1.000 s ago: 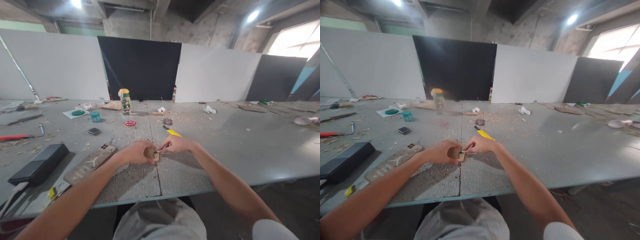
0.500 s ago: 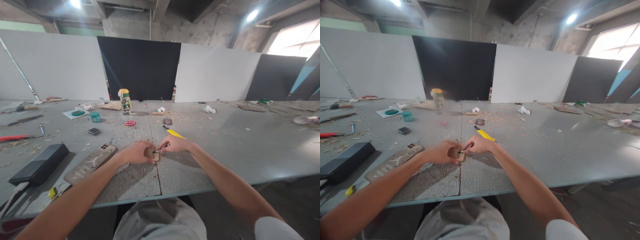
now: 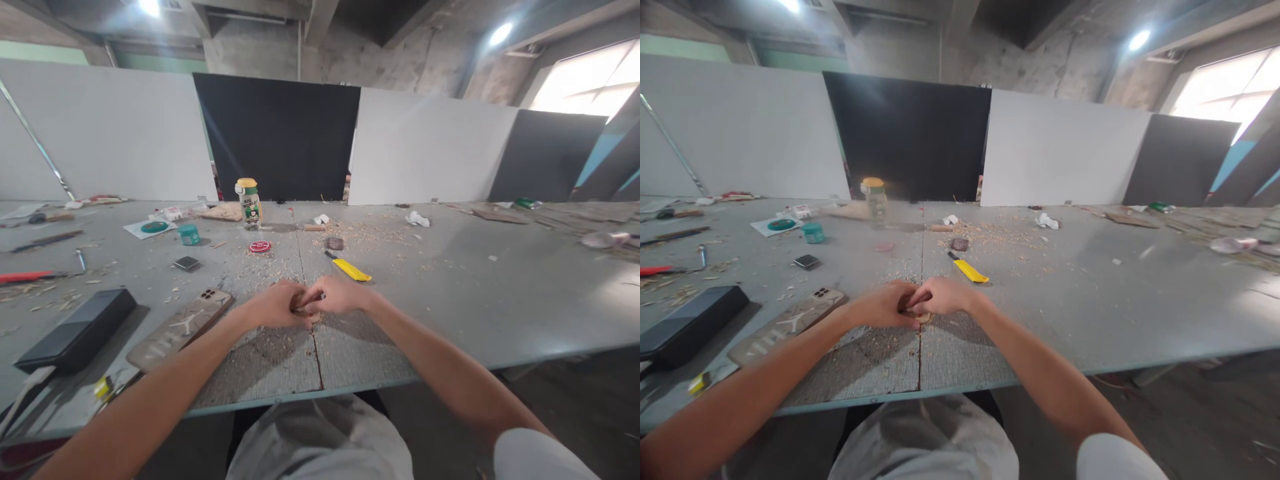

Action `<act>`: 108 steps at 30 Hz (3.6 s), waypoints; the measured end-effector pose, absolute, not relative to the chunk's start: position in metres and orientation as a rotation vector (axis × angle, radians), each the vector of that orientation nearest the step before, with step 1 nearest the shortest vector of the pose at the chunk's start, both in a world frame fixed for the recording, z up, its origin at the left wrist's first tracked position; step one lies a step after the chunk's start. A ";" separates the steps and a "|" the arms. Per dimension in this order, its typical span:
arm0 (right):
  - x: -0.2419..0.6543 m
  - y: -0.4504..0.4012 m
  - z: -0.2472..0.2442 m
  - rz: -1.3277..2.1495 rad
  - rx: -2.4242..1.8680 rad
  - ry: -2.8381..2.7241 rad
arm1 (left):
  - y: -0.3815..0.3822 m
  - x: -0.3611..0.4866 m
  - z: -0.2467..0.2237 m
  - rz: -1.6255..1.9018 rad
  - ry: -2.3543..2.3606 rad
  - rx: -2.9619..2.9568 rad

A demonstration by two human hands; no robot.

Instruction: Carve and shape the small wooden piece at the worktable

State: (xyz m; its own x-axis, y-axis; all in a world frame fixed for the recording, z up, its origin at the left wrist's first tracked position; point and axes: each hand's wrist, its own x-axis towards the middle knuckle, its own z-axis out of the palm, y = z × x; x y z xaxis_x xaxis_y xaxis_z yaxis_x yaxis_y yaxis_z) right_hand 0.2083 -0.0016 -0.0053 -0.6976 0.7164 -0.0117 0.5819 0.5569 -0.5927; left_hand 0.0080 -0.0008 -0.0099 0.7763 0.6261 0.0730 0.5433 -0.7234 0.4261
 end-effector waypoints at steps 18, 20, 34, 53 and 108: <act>0.229 0.006 -0.009 0.794 -1.243 -2.485 | -0.001 0.006 -0.009 0.322 0.936 2.646; 0.229 0.006 -0.010 0.785 -1.236 -2.485 | 0.000 0.006 -0.010 0.325 0.940 2.650; 0.223 0.002 -0.014 0.670 -1.230 -2.477 | 0.003 0.003 -0.011 0.364 0.950 2.613; 0.228 -0.004 -0.002 0.770 -1.198 -2.516 | -0.001 0.006 -0.007 0.352 1.000 2.648; 0.241 -0.008 0.017 0.870 -1.245 -2.612 | 0.003 -0.009 -0.001 0.172 0.961 2.699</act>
State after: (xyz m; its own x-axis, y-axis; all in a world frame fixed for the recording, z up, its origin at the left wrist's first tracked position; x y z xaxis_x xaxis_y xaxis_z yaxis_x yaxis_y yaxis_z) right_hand 0.2407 -0.0080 0.0174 -0.6543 0.7445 -0.1328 0.6755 0.4964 -0.5452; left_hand -0.0086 0.0033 -0.0005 0.7728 0.6343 0.0212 0.6021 -0.7433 0.2916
